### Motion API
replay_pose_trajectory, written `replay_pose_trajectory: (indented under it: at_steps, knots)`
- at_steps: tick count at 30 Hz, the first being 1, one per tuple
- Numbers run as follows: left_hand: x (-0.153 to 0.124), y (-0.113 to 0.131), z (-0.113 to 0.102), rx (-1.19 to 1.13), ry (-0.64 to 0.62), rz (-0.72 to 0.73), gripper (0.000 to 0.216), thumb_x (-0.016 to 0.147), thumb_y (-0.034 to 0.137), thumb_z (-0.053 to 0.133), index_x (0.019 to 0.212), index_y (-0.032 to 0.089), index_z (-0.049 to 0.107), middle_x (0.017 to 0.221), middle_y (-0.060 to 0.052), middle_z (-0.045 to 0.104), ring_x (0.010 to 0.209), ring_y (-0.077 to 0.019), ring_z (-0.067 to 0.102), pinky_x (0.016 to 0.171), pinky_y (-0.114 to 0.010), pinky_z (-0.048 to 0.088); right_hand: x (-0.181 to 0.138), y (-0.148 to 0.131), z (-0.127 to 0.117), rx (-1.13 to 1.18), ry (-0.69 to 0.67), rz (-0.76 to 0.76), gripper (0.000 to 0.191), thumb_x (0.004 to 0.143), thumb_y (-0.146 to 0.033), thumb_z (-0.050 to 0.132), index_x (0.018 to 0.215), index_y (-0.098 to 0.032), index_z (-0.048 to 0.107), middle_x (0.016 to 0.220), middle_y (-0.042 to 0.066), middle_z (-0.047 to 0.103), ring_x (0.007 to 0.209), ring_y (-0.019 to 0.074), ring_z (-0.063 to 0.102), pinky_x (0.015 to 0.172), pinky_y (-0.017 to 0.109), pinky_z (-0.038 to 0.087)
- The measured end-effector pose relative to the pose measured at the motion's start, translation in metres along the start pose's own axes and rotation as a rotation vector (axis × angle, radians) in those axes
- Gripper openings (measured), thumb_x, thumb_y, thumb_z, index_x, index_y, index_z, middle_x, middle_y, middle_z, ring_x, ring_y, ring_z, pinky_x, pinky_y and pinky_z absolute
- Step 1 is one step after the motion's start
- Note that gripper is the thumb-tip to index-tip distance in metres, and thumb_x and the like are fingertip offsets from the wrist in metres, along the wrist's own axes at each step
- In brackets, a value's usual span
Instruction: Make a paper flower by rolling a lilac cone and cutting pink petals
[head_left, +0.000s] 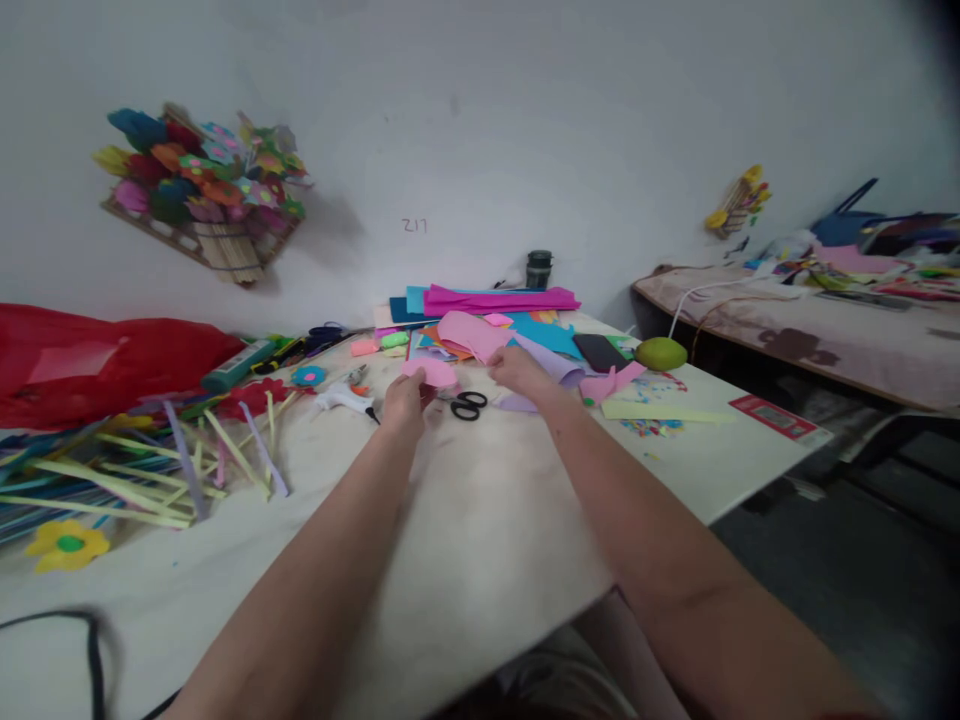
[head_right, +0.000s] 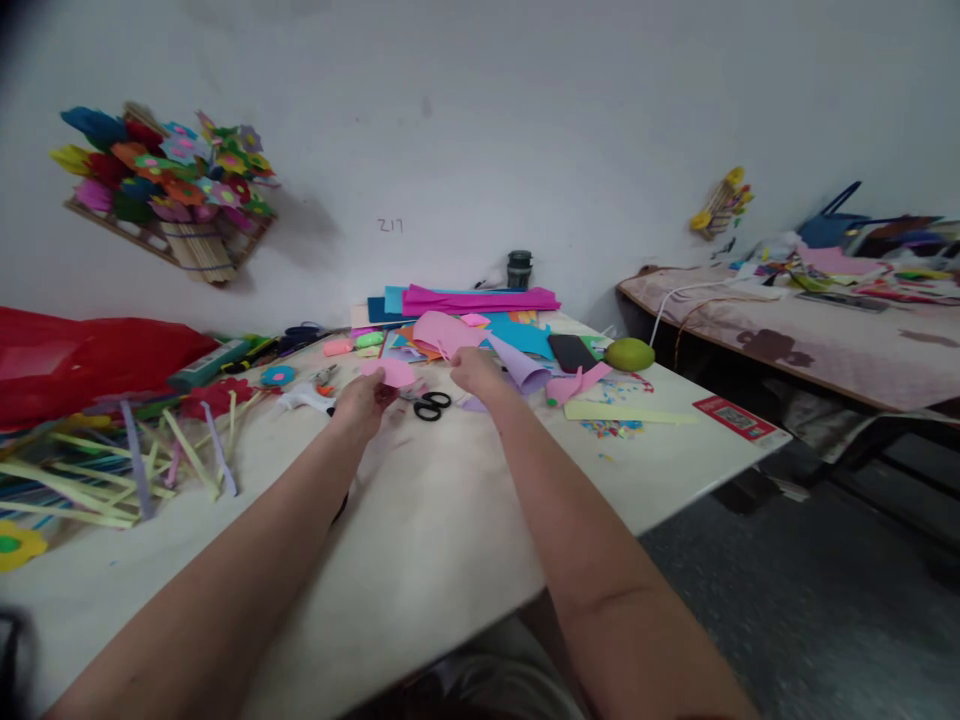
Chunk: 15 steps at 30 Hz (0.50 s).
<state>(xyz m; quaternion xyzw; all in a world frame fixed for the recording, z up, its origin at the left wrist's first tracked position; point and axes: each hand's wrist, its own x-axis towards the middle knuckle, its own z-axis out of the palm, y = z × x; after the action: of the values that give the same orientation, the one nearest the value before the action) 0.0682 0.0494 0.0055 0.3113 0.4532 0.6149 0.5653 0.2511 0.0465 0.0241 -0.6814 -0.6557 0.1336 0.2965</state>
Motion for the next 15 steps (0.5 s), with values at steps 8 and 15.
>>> replay_pose_trajectory:
  at_steps: [8, 15]
  knots:
    - [-0.003, -0.007, 0.013, -0.037, -0.072, -0.105, 0.008, 0.084, 0.016, 0.056, 0.076, 0.014, 0.058, 0.063, -0.002, 0.059, 0.055, -0.0111, 0.057, 0.056, -0.023, 0.049, -0.006, 0.009, -0.044, -0.676, -0.433, -0.115, 0.052, 0.065, -0.010, 0.068, 0.115, -0.024, 0.070, 0.121, 0.010, 0.068, 0.108, 0.0287, 0.064, 0.087, 0.035, 0.047]
    - [-0.003, -0.010, 0.014, -0.036, -0.110, -0.119, 0.009, 0.085, 0.016, 0.057, 0.077, 0.015, 0.058, 0.069, -0.003, 0.061, 0.058, -0.0112, 0.058, 0.057, -0.024, 0.050, -0.021, 0.001, -0.038, -0.896, -0.488, -0.255, 0.041, 0.072, -0.014, 0.063, 0.113, -0.017, 0.071, 0.118, 0.016, 0.068, 0.104, 0.0303, 0.065, 0.083, 0.036, 0.048]
